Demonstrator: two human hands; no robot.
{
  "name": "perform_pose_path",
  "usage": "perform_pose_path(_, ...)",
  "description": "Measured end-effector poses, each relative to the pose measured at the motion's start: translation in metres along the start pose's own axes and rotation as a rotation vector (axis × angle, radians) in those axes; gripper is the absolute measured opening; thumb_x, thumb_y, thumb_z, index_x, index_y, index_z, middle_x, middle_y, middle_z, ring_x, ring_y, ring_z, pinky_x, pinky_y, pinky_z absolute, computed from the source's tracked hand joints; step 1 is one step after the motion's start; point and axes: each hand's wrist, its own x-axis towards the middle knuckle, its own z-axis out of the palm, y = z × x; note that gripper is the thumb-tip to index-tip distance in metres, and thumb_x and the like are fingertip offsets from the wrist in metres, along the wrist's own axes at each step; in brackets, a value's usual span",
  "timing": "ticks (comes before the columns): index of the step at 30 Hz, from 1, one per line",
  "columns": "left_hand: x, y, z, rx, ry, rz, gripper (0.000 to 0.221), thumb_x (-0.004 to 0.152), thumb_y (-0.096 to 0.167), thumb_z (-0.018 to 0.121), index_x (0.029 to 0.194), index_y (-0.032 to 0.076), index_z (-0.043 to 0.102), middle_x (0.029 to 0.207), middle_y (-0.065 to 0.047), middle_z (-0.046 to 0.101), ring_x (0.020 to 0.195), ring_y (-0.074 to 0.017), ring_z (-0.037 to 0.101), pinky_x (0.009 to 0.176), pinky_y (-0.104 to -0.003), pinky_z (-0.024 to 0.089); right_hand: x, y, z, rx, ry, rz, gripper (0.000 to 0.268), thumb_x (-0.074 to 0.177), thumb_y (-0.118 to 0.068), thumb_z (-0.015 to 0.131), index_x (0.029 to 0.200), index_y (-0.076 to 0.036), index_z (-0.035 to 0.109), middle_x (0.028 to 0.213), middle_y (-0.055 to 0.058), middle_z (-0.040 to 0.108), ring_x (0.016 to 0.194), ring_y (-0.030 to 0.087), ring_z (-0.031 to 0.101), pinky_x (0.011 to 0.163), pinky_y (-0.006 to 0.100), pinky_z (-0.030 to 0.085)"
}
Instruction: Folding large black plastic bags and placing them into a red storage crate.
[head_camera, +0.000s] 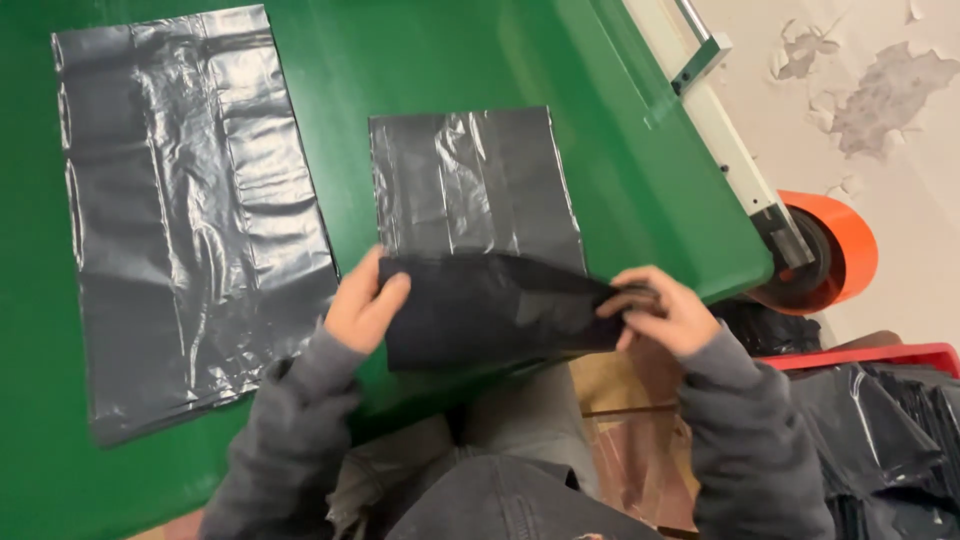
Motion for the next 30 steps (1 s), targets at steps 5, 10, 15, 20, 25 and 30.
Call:
perform_pose_path(5,0.105,-0.103,-0.013,-0.304,0.31,0.126,0.021,0.11,0.02,0.06,0.109,-0.001,0.058,0.089,0.001,0.054,0.082,-0.0077,0.044,0.073,-0.026,0.041,0.132,-0.008,-0.003,-0.249,0.443,-0.118,0.018,0.094,-0.011,0.073,0.106,0.0,0.066,0.063,0.009,0.063,0.044,0.014,0.051,0.042,0.032,0.037)
perform_pose_path(10,0.112,-0.117,-0.016,0.336,0.509,0.039,0.047,0.091,0.036,0.076,0.116,0.001,0.056,0.1,-0.018,0.07,0.088,-0.0325,0.069,0.078,-0.04,0.054,0.268,0.0,-0.016,-0.387,0.551,-0.15,0.025,0.092,-0.025,0.076,0.088,-0.001,0.07,0.061,0.004,0.066,0.049,0.011,0.06,0.047,0.03,0.045)
perform_pose_path(15,0.11,-0.099,-0.012,0.497,0.464,-0.143,0.052,0.087,0.032,0.076,0.124,0.005,0.052,0.106,-0.02,0.072,0.097,-0.0401,0.069,0.082,-0.047,0.054,0.334,0.032,-0.03,-0.609,0.573,-0.007,0.031,0.091,-0.032,0.075,0.084,-0.002,0.07,0.061,0.003,0.069,0.053,0.013,0.066,0.056,0.031,0.053)
perform_pose_path(20,0.107,-0.096,-0.008,0.54,0.474,-0.153,0.042,0.091,0.023,0.069,0.126,0.007,0.05,0.111,-0.018,0.073,0.099,-0.0405,0.069,0.084,-0.048,0.053,0.361,0.032,-0.029,-0.831,0.563,0.13,0.035,0.093,-0.041,0.075,0.095,-0.006,0.072,0.078,0.008,0.075,0.074,0.021,0.073,0.078,0.037,0.056)
perform_pose_path(25,0.103,-0.092,-0.005,0.641,0.472,-0.17,0.048,0.09,0.018,0.069,0.131,0.005,0.048,0.119,-0.021,0.066,0.1,-0.0429,0.066,0.084,-0.051,0.051,0.394,0.033,-0.034,-1.213,0.271,-0.359,0.075,0.073,-0.037,0.091,0.134,-0.011,0.057,0.127,0.017,0.064,0.117,0.039,0.054,0.099,0.047,0.046)
perform_pose_path(30,0.099,-0.034,0.0,0.912,0.327,0.094,0.055,0.087,0.026,0.079,0.132,0.013,0.05,0.124,-0.01,0.064,0.117,-0.0329,0.061,0.085,-0.045,0.051,0.409,0.033,-0.033,-1.143,0.136,-0.004,0.056,0.072,-0.04,0.088,0.116,-0.015,0.064,0.111,0.008,0.065,0.112,0.032,0.057,0.099,0.046,0.042)
